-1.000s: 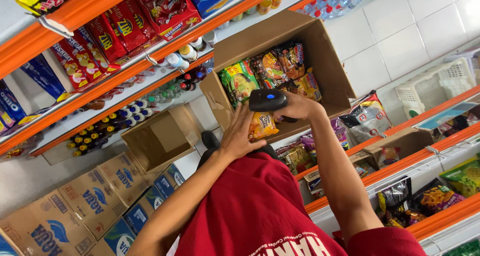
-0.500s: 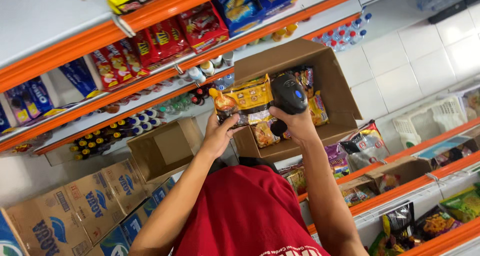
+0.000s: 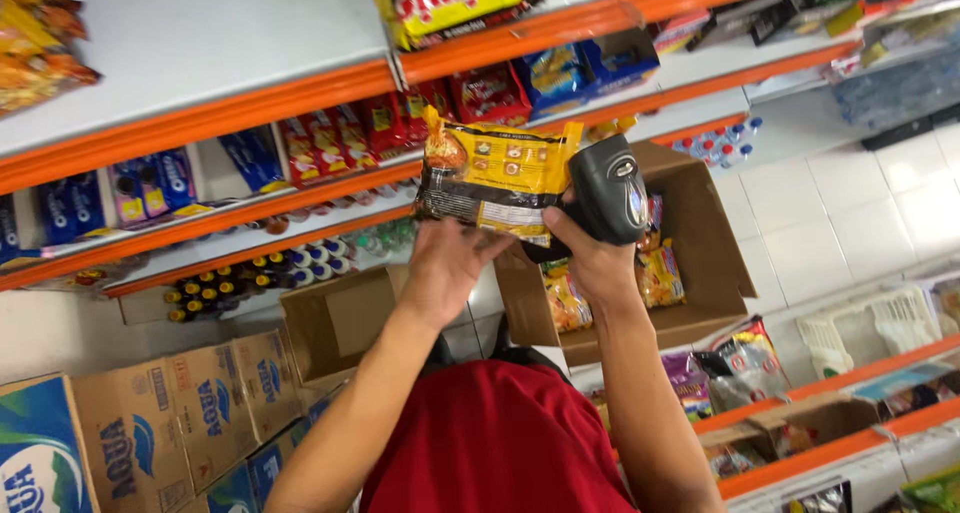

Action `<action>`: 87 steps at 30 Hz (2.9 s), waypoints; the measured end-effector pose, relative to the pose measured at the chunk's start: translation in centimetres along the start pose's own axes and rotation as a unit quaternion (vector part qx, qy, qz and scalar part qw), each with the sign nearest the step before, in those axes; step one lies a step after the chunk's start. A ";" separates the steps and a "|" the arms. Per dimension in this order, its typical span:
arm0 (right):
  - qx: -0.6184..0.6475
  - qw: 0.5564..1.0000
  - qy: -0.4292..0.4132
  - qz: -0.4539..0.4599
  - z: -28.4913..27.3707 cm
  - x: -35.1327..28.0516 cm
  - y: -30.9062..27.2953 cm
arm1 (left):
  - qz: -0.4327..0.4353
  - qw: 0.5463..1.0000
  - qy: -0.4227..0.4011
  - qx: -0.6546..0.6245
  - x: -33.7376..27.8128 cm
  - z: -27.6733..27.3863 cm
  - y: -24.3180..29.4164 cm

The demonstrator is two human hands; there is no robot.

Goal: The person scans packages of instant noodles on shelves and inside a cardboard box using a handheld barcode scanner.

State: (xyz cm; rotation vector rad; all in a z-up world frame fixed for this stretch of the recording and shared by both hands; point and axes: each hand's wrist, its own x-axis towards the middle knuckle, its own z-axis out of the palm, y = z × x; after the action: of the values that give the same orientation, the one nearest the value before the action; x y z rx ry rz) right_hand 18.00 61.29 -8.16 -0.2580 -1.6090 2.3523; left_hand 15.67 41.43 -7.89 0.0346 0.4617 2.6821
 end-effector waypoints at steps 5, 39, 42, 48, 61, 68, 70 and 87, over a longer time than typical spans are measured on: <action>0.083 0.996 0.002 0.006 4.1 0.4 -2.1 | 0.074 0.976 0.083 0.185 1.0 1.6 1.8; 0.111 0.993 -0.010 -0.037 9.5 -0.9 -3.0 | 0.223 0.929 0.168 0.243 0.3 3.5 8.5; 0.123 0.992 -0.030 -0.028 9.5 -0.8 -3.1 | 0.195 0.965 0.113 0.132 -0.2 4.5 8.0; 0.101 0.994 -0.027 -0.040 9.7 -1.0 -3.2 | 0.165 0.974 0.062 0.142 0.3 3.4 5.6; 0.057 0.996 -0.058 -0.027 10.7 -1.0 -4.7 | 0.125 0.969 0.099 0.191 0.3 4.7 6.7; 0.052 0.998 -0.030 -0.020 9.8 -0.9 -2.7 | 0.115 0.967 0.097 0.204 0.7 2.3 6.5; 0.045 0.997 -0.032 -0.046 9.4 -0.8 -2.0 | 0.115 0.969 0.103 0.195 0.9 1.8 6.1; 0.158 0.986 0.058 0.016 9.6 -1.1 -2.9 | 0.447 0.577 0.106 0.675 -1.3 4.5 4.7</action>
State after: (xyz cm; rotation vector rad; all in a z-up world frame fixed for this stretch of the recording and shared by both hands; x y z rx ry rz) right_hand 16.49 53.40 -2.00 -0.3470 -1.1654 2.5193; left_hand 15.37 38.25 -2.07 0.4875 3.1025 2.1897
